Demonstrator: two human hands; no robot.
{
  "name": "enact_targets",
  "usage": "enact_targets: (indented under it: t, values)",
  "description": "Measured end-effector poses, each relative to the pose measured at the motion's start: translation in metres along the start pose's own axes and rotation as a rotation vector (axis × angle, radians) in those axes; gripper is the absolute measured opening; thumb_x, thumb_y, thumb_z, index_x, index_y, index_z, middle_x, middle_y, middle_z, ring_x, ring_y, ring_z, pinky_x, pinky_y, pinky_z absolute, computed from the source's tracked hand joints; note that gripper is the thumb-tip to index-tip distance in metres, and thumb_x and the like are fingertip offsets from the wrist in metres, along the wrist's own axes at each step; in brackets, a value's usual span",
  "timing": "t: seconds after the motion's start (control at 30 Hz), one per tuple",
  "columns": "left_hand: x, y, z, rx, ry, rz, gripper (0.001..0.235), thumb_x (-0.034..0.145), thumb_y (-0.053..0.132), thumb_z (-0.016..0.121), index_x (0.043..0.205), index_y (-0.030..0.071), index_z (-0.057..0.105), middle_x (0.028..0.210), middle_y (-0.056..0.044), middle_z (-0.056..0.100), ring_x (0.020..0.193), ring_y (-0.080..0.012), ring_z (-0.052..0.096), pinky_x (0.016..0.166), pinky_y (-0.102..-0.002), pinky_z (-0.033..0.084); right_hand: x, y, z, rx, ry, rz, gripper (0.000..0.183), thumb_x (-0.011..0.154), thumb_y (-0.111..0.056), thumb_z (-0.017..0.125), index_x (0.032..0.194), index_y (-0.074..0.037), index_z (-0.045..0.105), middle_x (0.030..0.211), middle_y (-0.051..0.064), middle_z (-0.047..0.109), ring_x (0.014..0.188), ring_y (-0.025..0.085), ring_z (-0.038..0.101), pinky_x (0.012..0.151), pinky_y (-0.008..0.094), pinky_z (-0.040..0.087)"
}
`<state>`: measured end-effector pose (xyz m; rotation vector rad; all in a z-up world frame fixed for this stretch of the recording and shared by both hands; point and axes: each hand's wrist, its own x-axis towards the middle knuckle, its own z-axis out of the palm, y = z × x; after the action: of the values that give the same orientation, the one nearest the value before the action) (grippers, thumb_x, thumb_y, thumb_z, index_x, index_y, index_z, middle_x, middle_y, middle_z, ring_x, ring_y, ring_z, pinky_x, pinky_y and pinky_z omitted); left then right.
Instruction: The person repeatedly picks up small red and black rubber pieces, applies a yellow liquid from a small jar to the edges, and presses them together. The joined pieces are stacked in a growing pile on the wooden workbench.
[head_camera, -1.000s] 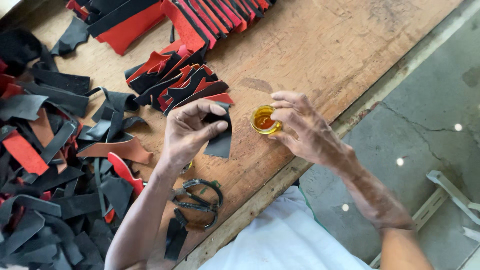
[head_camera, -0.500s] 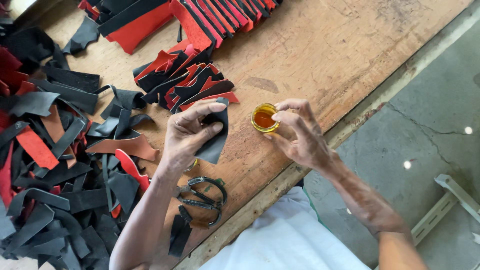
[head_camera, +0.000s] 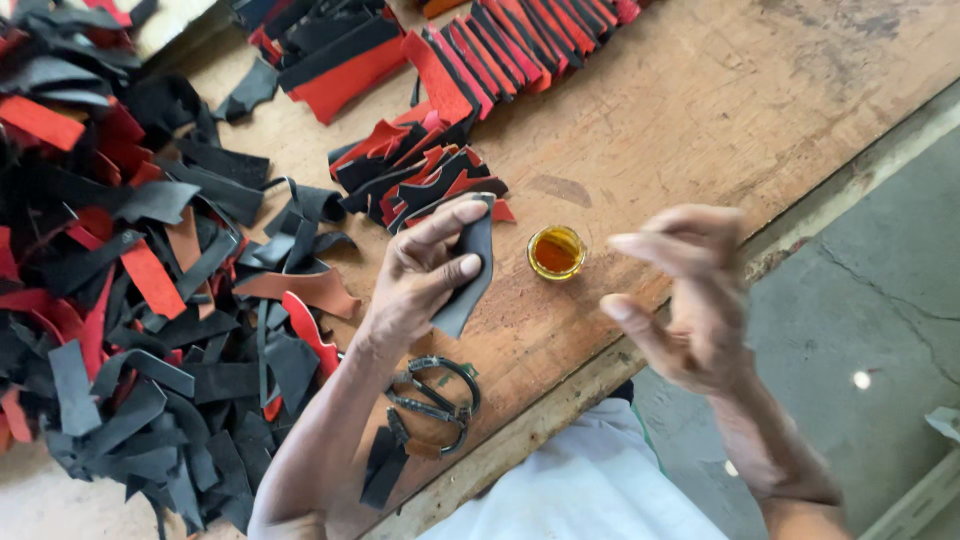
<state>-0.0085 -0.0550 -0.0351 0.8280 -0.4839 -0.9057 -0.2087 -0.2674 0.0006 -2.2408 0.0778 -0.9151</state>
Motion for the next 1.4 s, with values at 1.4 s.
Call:
enact_targets:
  t: [1.4]
  values:
    - [-0.004, 0.015, 0.026, -0.102, -0.003, -0.119, 0.052, 0.098, -0.004, 0.068, 0.148, 0.0, 0.055, 0.144, -0.01, 0.061, 0.109, -0.0087, 0.065, 0.093, -0.023, 0.055, 0.015, 0.015, 0.056, 0.338, -0.354, -0.08, 0.062, 0.099, -0.024, 0.072, 0.155, -0.023, 0.043, 0.132, 0.004, 0.047, 0.115, 0.017, 0.044, 0.102, 0.03, 0.049]
